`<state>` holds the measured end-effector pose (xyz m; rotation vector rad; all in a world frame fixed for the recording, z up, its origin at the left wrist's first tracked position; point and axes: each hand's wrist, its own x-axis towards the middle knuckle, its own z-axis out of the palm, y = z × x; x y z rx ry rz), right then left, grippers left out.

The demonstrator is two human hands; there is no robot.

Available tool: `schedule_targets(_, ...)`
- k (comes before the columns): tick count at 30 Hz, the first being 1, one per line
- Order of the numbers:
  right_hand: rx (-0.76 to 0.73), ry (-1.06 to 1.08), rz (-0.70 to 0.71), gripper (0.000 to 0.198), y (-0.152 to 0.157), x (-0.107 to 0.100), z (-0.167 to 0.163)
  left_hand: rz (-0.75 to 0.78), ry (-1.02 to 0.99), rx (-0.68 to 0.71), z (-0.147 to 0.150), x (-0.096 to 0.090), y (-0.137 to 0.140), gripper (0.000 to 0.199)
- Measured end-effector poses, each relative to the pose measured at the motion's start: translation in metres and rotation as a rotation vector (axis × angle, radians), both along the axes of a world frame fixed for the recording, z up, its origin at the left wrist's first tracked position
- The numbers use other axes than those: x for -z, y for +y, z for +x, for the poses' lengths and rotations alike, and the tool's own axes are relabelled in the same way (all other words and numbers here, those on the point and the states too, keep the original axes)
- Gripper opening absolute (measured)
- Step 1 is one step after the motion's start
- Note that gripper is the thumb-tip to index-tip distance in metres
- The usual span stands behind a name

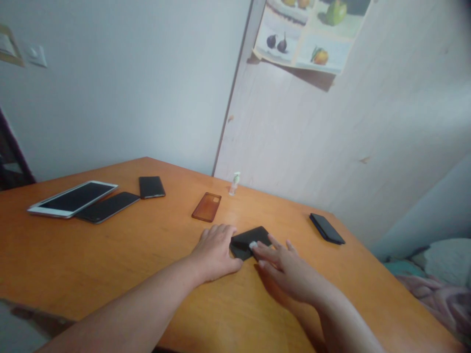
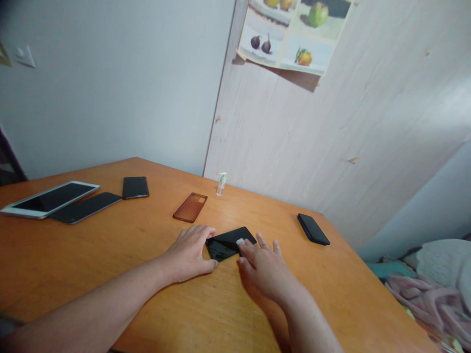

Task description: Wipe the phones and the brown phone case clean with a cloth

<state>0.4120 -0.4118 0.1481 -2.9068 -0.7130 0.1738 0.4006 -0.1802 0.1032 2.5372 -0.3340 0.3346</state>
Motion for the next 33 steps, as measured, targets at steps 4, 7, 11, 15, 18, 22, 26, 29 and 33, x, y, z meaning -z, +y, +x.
schedule_targets(4, -0.234, 0.135, 0.089, 0.043, 0.008, -0.005, -0.010, -0.002, -0.010, 0.000, 0.000, 0.001, 0.000, 0.055)
schedule_targets(7, -0.006, 0.024, 0.018, 0.043, -0.001, -0.001, 0.002, 0.003, -0.005, 0.008, 0.000, 0.001, 0.000, 0.054)
schedule_targets(11, 0.168, -0.076, -0.061, 0.044, -0.008, 0.005, 0.015, 0.002, -0.015, 0.003, 0.001, 0.001, 0.000, 0.053)
schedule_targets(15, -0.111, 0.075, 0.057, 0.045, 0.008, -0.001, -0.002, -0.001, -0.018, 0.011, 0.001, 0.001, 0.000, 0.052)
schedule_targets(18, -0.218, 0.167, 0.112, 0.045, 0.012, -0.003, -0.008, -0.003, -0.013, 0.009, 0.001, 0.001, 0.000, 0.052)
schedule_targets(22, 0.083, -0.017, 0.019, 0.044, 0.001, 0.004, 0.007, -0.003, -0.025, 0.015, 0.001, 0.001, 0.000, 0.053)
schedule_targets(26, 0.017, -0.031, 0.037, 0.046, 0.009, 0.006, 0.005, -0.007, -0.016, 0.005, 0.000, 0.001, -0.001, 0.053)
schedule_targets(29, -0.184, 0.069, 0.118, 0.046, 0.021, 0.004, -0.005, -0.012, -0.007, 0.003, 0.000, 0.000, -0.001, 0.055)
schedule_targets(33, -0.017, -0.014, 0.078, 0.044, 0.016, 0.009, 0.005, -0.009, -0.026, 0.015, 0.001, 0.001, 0.000, 0.057)
